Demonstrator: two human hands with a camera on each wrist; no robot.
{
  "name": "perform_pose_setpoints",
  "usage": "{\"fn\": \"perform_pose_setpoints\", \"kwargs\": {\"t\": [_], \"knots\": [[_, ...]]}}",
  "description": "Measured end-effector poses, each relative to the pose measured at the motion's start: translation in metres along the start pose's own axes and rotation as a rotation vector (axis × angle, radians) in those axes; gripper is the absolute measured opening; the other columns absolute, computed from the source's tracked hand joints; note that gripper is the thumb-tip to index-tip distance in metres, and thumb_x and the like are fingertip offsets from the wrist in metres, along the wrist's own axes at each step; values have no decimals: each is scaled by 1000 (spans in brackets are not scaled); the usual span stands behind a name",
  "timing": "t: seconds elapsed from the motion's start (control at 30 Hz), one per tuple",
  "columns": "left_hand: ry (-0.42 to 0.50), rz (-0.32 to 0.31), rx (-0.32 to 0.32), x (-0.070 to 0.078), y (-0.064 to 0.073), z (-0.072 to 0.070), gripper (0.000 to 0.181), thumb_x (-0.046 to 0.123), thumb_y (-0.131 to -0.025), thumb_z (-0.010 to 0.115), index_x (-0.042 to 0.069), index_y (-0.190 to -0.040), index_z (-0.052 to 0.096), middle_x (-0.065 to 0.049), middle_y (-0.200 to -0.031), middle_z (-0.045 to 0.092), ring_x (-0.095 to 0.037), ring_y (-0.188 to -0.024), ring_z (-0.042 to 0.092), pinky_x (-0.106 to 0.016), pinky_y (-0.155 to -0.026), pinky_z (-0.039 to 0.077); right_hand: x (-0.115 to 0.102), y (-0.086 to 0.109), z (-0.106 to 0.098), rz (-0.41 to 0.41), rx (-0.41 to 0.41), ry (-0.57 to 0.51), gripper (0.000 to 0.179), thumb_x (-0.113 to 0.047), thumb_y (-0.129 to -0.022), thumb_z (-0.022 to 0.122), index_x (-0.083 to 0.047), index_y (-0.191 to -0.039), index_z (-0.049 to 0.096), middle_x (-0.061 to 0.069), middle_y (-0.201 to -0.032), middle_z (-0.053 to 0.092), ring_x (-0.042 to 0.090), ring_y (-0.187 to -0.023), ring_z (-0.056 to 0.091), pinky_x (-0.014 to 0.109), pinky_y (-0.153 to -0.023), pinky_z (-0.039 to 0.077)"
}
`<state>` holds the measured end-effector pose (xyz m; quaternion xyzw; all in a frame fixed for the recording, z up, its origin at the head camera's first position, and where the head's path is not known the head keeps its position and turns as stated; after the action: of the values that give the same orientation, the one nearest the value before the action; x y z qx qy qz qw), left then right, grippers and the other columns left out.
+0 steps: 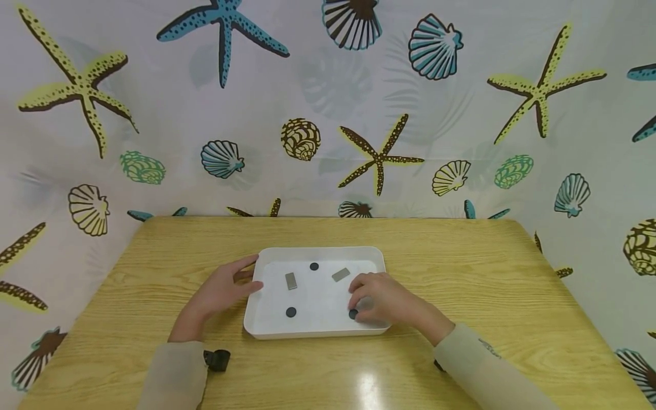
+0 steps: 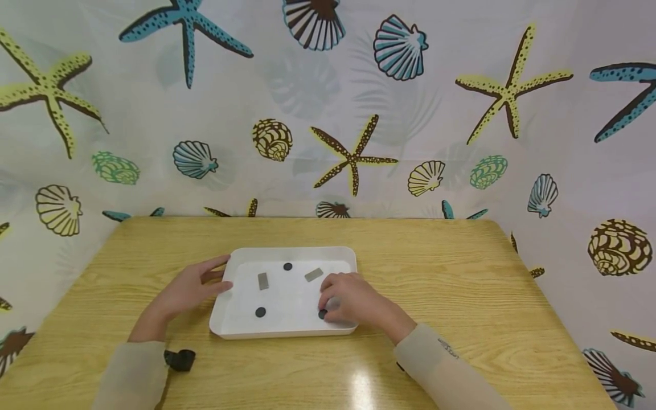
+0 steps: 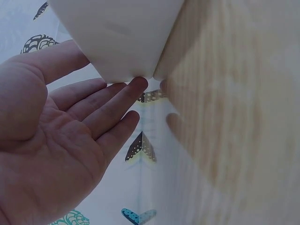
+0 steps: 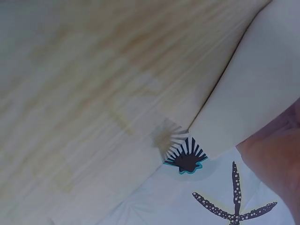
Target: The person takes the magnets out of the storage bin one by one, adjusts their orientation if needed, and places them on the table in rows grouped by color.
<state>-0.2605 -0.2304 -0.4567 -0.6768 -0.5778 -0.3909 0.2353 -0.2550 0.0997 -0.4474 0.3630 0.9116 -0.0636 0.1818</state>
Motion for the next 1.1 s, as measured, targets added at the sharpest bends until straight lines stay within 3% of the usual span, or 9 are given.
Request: {"fn": "perform_pose_setpoints", "kwargs": {"t": [0.47,0.67,1.1], "knots": [[-1,2,1,0,0,-1,74,24,-100,69,6,-162,32,-25,-161,41,-44,-145,48,-52,-111,51,0,-3,3,5,14,50,8,-21,-85,83,-21,-91,79,1,-126,70,22,-120,63,52,-108,44],[8,10,-1,-1,0,-1,74,22,-100,69,5,-162,32,-26,-161,41,-45,-144,48,-52,-110,52,2,-3,1,37,9,11,6,-20,-86,81,-20,-91,78,1,-127,70,23,-123,63,52,-113,42],[-1,1,-1,1,0,-1,74,24,-100,69,7,-162,31,-25,-161,41,-45,-144,48,-52,-111,51,1,0,-22,39,48,3,6,-18,-88,79,-19,-93,77,7,-131,69,29,-127,61,57,-114,42]]}}
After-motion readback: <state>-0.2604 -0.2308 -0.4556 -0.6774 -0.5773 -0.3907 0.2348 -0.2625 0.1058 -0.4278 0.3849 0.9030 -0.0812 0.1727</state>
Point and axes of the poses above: each hand's wrist, its own y-axis away from the middle knuckle, its own z-axis out of the palm, x = y × z, the point moved 4 cm from there along -y, towards the middle knuckle
